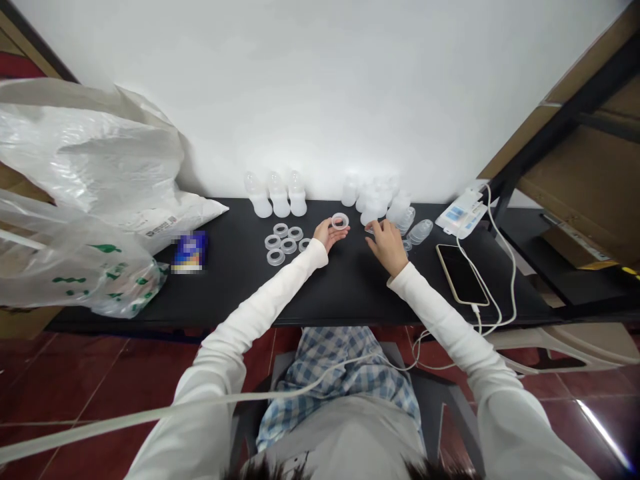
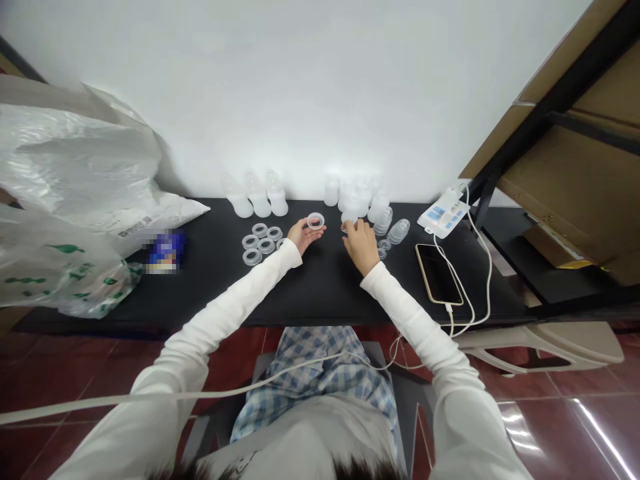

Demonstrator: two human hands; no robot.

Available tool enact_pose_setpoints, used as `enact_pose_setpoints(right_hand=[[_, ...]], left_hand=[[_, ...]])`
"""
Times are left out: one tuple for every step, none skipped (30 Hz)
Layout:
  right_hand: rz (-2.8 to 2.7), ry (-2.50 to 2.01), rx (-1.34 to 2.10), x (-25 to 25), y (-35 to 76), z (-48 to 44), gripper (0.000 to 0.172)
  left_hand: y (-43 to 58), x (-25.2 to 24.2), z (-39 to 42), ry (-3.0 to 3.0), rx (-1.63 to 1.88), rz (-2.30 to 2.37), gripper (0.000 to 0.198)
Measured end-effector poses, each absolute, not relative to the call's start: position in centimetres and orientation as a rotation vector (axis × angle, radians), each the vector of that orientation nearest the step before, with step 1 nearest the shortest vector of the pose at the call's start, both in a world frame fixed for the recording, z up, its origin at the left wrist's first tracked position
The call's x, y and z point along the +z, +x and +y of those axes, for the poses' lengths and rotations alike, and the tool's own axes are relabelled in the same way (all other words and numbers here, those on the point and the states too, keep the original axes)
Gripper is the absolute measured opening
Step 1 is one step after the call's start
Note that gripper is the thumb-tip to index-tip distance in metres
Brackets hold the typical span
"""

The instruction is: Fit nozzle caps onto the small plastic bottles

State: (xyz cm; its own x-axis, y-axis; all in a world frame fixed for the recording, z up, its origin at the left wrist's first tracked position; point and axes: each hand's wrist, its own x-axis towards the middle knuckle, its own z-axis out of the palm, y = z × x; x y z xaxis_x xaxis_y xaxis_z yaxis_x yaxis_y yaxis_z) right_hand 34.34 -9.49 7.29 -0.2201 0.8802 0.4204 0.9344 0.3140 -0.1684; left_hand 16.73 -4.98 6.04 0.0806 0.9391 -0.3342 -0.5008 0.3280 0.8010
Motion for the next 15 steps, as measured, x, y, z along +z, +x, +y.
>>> enact_pose_setpoints(right_hand=[[-2.087,-1.489,-0.028,7.7,34.4,-9.3,0.019],[-2.018,-1.364,0.139,8.0,34.4,-9.1,0.019],[-1.941,-1.243,0.322,8.3,34.3,-8.8,0.021],[-1.857,-1.140,0.499,8.6,34.2,-8.5,0.026],[-1.778,-1.062,0.657,8.8,33.9,-8.1,0.031],[-1.713,-1.010,0.782,8.9,33.6,-7.7,0.037],[-1.667,-0.981,0.869,8.9,33.3,-7.3,0.040],[-1.640,-0.974,0.918,8.8,32.9,-6.9,0.043],[-1.632,-0.982,0.937,8.6,32.5,-6.5,0.044],[-1.641,-0.996,0.936,8.4,32.2,-6.1,0.043],[-1.656,-1.008,0.917,8.2,31.9,-5.8,0.042],[-1.673,-1.016,0.879,8.0,31.7,-5.6,0.041],[-1.689,-1.019,0.823,7.8,31.5,-5.4,0.038],[-1.702,-1.020,0.755,7.6,31.3,-5.2,0.036],[-1.708,-1.025,0.682,7.5,31.2,-5.1,0.033]], left_hand=[[17.0,5.9,-4.7,0.570,1.198,0.962,0.022],[17.1,5.7,-4.6,0.582,1.226,0.952,0.019],[17.1,5.6,-4.5,0.600,1.246,0.941,0.017],[17.1,5.5,-4.5,0.622,1.257,0.930,0.015],[17.1,5.4,-4.6,0.646,1.262,0.920,0.014],[17.1,5.4,-4.7,0.670,1.264,0.914,0.013],[17.1,5.4,-4.9,0.695,1.263,0.911,0.012],[17.1,5.4,-5.1,0.718,1.262,0.911,0.012],[17.1,5.5,-5.2,0.742,1.264,0.908,0.012],[17.2,5.5,-5.4,0.765,1.268,0.904,0.012],[17.2,5.6,-5.5,0.785,1.271,0.899,0.012],[17.3,5.6,-5.6,0.802,1.271,0.892,0.012],[17.3,5.7,-5.7,0.814,1.271,0.883,0.013],[17.3,5.7,-5.8,0.822,1.273,0.872,0.012],[17.3,5.7,-5.8,0.826,1.272,0.863,0.012]])
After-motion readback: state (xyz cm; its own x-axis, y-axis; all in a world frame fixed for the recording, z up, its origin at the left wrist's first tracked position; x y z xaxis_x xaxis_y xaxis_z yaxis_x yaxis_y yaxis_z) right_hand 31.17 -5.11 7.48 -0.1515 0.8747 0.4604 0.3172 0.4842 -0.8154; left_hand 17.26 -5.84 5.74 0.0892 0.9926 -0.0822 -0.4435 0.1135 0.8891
